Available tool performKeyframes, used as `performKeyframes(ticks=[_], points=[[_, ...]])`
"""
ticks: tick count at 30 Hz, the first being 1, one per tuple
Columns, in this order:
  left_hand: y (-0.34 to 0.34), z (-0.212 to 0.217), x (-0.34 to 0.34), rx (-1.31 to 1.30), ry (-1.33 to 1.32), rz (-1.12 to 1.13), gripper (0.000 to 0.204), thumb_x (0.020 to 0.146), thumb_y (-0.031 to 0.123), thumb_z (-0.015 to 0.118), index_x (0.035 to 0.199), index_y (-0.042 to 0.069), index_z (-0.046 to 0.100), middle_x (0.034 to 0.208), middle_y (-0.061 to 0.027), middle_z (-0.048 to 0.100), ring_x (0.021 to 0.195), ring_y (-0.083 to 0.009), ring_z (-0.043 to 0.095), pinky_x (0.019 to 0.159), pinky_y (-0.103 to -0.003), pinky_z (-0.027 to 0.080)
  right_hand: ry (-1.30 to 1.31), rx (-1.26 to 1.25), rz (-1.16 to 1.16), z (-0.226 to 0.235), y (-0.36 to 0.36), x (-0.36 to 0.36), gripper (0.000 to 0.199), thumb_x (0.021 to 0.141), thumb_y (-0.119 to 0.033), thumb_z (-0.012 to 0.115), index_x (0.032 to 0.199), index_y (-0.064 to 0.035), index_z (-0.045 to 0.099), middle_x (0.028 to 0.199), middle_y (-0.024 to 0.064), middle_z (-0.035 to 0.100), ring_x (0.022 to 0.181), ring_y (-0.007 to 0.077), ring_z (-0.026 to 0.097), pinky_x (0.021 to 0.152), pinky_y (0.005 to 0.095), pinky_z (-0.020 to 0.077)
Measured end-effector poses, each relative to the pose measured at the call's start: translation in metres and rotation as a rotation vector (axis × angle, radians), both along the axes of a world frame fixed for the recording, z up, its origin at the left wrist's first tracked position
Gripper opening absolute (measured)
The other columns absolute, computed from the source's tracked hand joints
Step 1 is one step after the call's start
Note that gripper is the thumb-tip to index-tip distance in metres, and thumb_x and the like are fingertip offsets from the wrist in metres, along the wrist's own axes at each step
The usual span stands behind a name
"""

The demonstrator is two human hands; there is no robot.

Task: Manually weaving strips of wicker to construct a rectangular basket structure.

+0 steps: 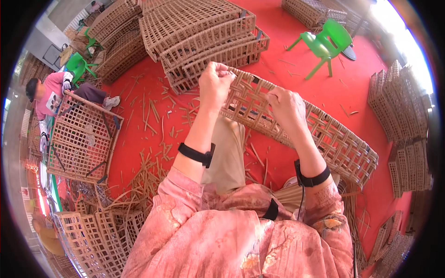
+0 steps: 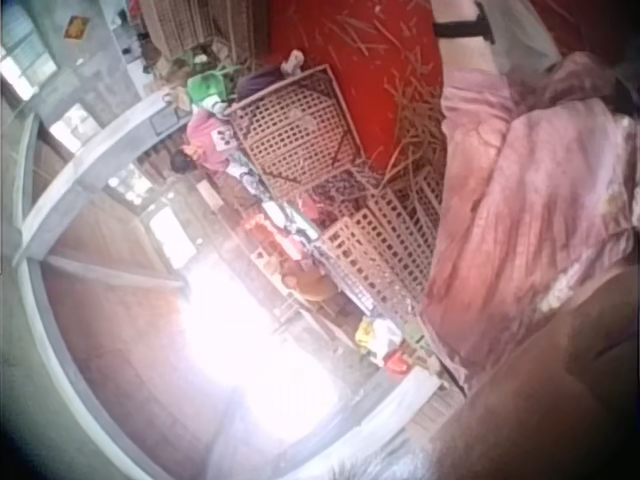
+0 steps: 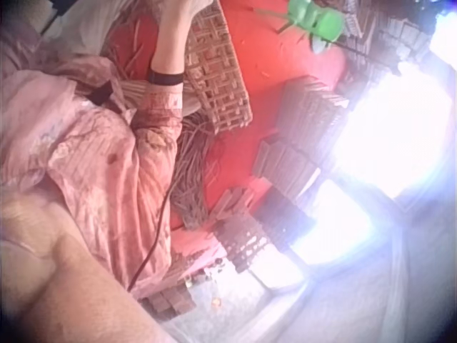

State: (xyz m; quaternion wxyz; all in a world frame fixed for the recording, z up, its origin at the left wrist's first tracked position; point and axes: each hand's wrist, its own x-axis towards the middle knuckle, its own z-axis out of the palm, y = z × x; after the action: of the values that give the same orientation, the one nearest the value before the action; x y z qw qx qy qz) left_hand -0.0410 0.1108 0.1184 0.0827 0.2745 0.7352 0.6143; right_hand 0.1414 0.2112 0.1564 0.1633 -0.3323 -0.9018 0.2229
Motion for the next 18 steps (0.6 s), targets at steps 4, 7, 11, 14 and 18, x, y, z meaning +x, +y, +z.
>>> performKeyframes(ticks=[4,7,11,14,18], points=[[0.002,0.007,-0.017,0.0,0.017,-0.071,0.023,0.077,0.004,0.076,0.096,0.0,0.064,0.083,-0.0089,0.07,0.075,-0.0147,0.067,0.071,-0.029,0.055,-0.067,-0.006,0.001,0.002,0.003,-0.006,0.025,0.087,-0.024,0.062,0.096,-0.0027,0.071,0.081,0.0228,0.068,0.078,0.036,0.068,0.07,0.0446,0.053],[0.0,0.008,-0.037,0.031,-0.01,-0.068,0.021,0.077,0.002,0.074,0.094,0.001,0.064,0.083,-0.0053,0.067,0.076,-0.012,0.065,0.072,-0.027,0.054,0.392,-0.566,0.004,-0.001,0.001,0.005,0.038,0.079,-0.009,0.069,0.115,-0.0016,0.064,0.087,0.0121,0.066,0.075,0.0253,0.066,0.069,0.036,0.0519],[-0.02,0.006,-0.075,0.19,-0.1,-0.058,0.017,0.078,-0.003,0.072,0.09,0.004,0.063,0.082,-0.0019,0.064,0.075,-0.0091,0.062,0.072,-0.023,0.052,0.256,-0.17,0.106,0.023,-0.012,0.01,0.037,0.08,-0.006,0.066,0.116,-0.0028,0.064,0.092,0.0093,0.065,0.086,0.0269,0.065,0.079,0.0377,0.051],[-0.021,0.007,-0.1,0.272,-0.095,-0.011,0.016,0.078,-0.005,0.073,0.087,0.005,0.064,0.079,0.0003,0.062,0.071,-0.0076,0.058,0.066,-0.021,0.048,0.292,0.512,0.302,0.013,-0.008,0.012,0.036,0.081,-0.002,0.064,0.116,-0.0057,0.063,0.101,0.009,0.064,0.097,0.0285,0.062,0.088,0.0405,0.048],[-0.045,0.011,-0.146,0.333,-0.037,0.126,0.013,0.074,-0.004,0.072,0.081,0.002,0.063,0.076,-0.0025,0.062,0.069,-0.011,0.059,0.066,-0.025,0.051,0.421,0.488,0.216,-0.011,-0.028,0.021,0.034,0.081,-0.001,0.063,0.115,-0.0068,0.063,0.112,0.0111,0.061,0.105,0.03,0.059,0.092,0.0419,0.046]])
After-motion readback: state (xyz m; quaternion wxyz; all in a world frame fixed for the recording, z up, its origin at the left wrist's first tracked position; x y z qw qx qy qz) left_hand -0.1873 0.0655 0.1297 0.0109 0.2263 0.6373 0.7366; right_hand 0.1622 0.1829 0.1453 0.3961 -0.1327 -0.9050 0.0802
